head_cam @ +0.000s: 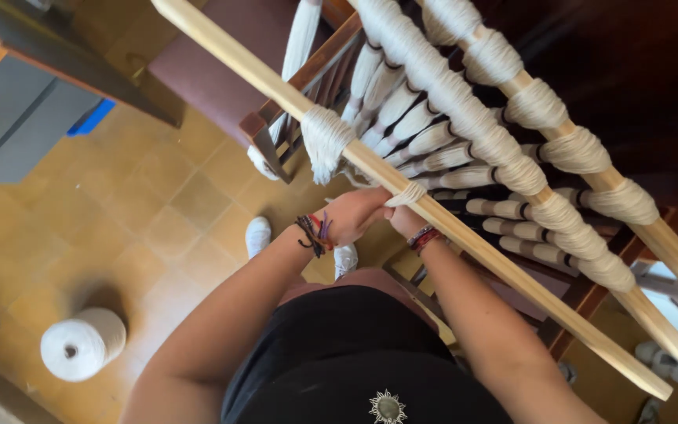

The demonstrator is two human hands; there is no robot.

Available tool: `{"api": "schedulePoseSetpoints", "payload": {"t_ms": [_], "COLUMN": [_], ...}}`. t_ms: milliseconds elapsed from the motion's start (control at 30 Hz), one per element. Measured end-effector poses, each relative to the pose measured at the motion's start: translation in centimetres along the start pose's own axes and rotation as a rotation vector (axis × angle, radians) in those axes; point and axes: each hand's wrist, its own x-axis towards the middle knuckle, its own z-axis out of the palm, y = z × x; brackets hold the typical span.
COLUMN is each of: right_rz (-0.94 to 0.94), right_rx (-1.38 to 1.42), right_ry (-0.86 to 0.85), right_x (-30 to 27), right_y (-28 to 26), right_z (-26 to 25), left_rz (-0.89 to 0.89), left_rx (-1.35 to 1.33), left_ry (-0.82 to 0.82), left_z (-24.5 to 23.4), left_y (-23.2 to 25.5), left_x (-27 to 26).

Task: Measuring and cutting string to weave onto a wooden furniture frame.

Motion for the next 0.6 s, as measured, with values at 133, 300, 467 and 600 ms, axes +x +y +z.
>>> {"api": "schedulePoseSetpoints", "payload": {"t_ms": [133, 300, 467, 600], "right_rz": [0.326, 0.520, 0.632, 0.690], "right_rx": [0.197, 0.305, 0.379, 0.417], "right_ry": [-0.255, -0.186, 0.003, 0.125], "right_x": [0.5, 0.4, 0.5, 1.0], "right_y": [-5.5, -6.0, -5.5, -4.0], "right_z": [-4.2, -0.7, 3.3, 7.7], "left_rz": [0.037, 0.133, 0.135, 0.211], "left_rx": [-0.001, 0.038, 0.162, 0.106], "left_ry": [-0.099, -0.259, -0.245, -0.298], "left_z": [-0.4, -4.6, -4.0, -2.9], "left_y": [-1.6, 0.3, -2.9, -6.2], "left_x": [0.0, 0.7, 1.2, 2.1]}}
